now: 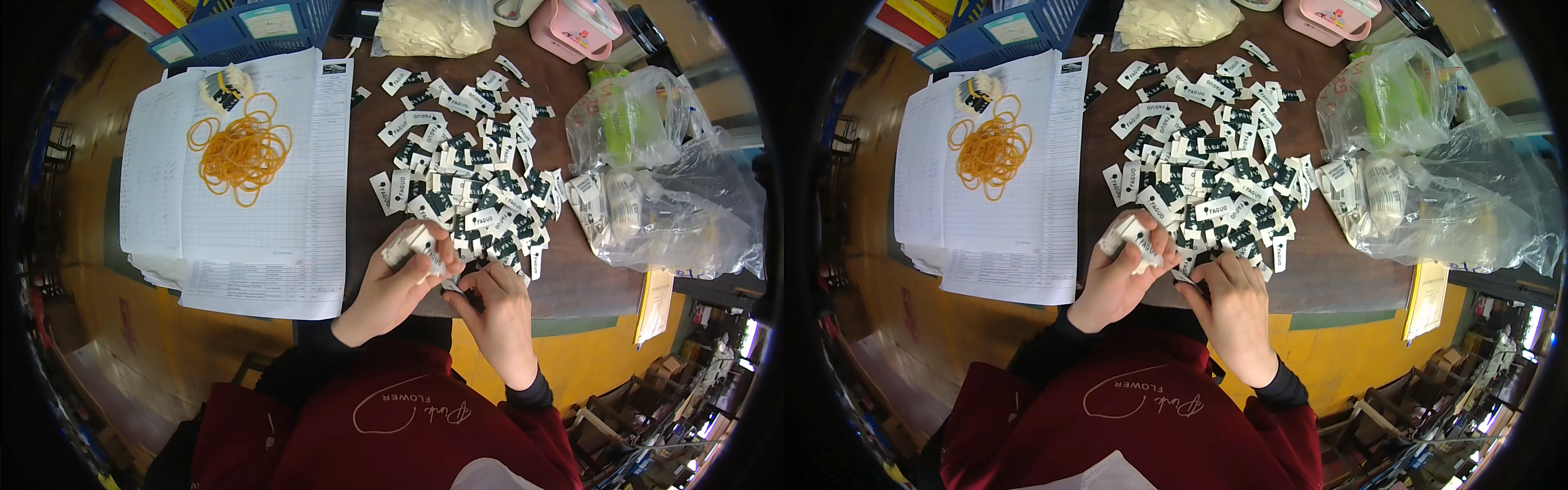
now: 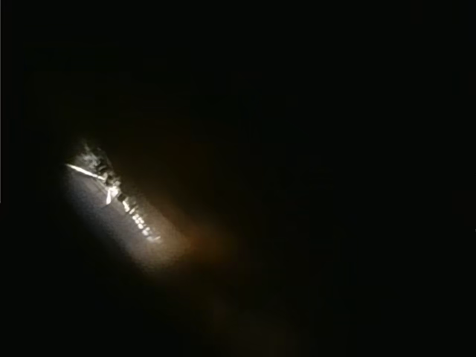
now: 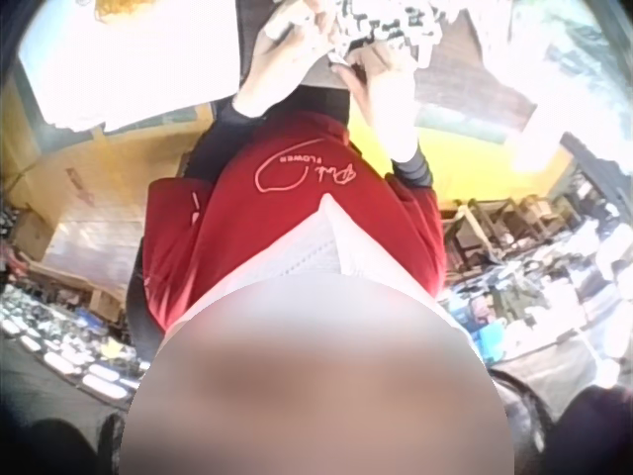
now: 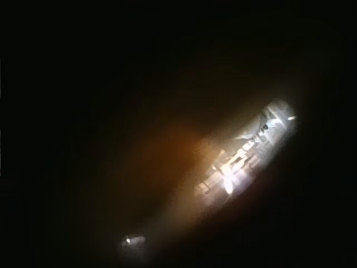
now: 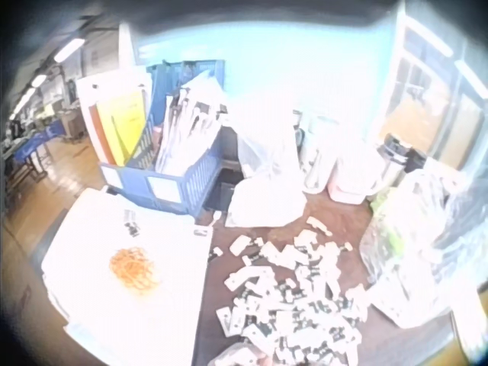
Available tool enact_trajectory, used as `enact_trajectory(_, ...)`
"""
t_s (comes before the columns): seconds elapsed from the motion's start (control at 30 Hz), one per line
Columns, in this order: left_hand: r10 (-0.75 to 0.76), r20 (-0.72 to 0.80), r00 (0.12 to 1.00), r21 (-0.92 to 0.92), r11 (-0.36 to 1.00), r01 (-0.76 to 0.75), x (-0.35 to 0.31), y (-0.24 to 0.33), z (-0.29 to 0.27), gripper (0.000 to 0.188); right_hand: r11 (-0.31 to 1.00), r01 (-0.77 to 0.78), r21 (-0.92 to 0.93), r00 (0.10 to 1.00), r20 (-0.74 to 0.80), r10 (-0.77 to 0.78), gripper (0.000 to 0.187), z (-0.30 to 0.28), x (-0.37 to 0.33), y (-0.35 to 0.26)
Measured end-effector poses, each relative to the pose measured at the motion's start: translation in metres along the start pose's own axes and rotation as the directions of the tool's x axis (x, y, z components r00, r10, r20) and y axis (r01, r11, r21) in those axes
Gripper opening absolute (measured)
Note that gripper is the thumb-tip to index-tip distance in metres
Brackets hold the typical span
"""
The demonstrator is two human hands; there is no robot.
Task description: The person gathers small white tags from a table, aligns them into a neat stack, and secures the bundle with an orange rubber band. The person repeats this process to form multiple bundles.
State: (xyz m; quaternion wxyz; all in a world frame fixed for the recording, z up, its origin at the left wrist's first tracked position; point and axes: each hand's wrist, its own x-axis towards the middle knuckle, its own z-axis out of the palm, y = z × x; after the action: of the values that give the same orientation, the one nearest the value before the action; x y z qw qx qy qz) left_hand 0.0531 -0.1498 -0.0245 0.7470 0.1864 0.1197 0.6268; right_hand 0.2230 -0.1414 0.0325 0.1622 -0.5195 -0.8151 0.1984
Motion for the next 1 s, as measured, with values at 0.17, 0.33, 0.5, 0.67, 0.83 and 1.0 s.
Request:
enact_trajectory(0.17, -0.157, -0.103, 0.982, -0.047, 0.987, 0.153, -0.040, 0.001, 0.005, 0.032, 0.854, -0.257, 0.452, 0.946, -0.062, 0.317, 0.011, -0.007, -0.008, 0.010)
enact_trajectory(0.33, -0.232, -0.275, 0.933, 0.061, 0.964, 0.258, -0.064, -0.004, 0.012, 0.035, 0.564, -0.242, 0.789, 0.936, 0.035, 0.352, 0.007, -0.007, -0.022, 0.006)
enact_trajectory(0.5, -0.272, -0.260, 0.926, 0.091, 0.948, 0.304, -0.060, -0.010, 0.015, 0.038, 0.663, -0.195, 0.723, 0.977, 0.081, 0.199, 0.017, 0.006, -0.026, -0.008)
enact_trajectory(0.67, -0.263, -0.253, 0.931, 0.061, 0.956, 0.287, -0.056, -0.014, 0.018, 0.038, 0.834, -0.084, 0.545, 0.956, -0.191, 0.221, 0.029, 0.017, -0.019, -0.017)
enact_trajectory(0.83, -0.161, -0.164, 0.973, -0.042, 0.987, 0.156, -0.055, 0.001, 0.012, 0.038, 0.937, 0.284, 0.205, 0.947, -0.214, -0.240, 0.051, 0.007, -0.014, 0.003)
enact_trajectory(1.0, -0.045, -0.271, 0.962, 0.039, 0.998, 0.057, -0.052, 0.017, 0.009, 0.039, 0.958, 0.261, -0.117, 0.963, 0.097, -0.251, 0.047, 0.016, -0.024, 0.014)
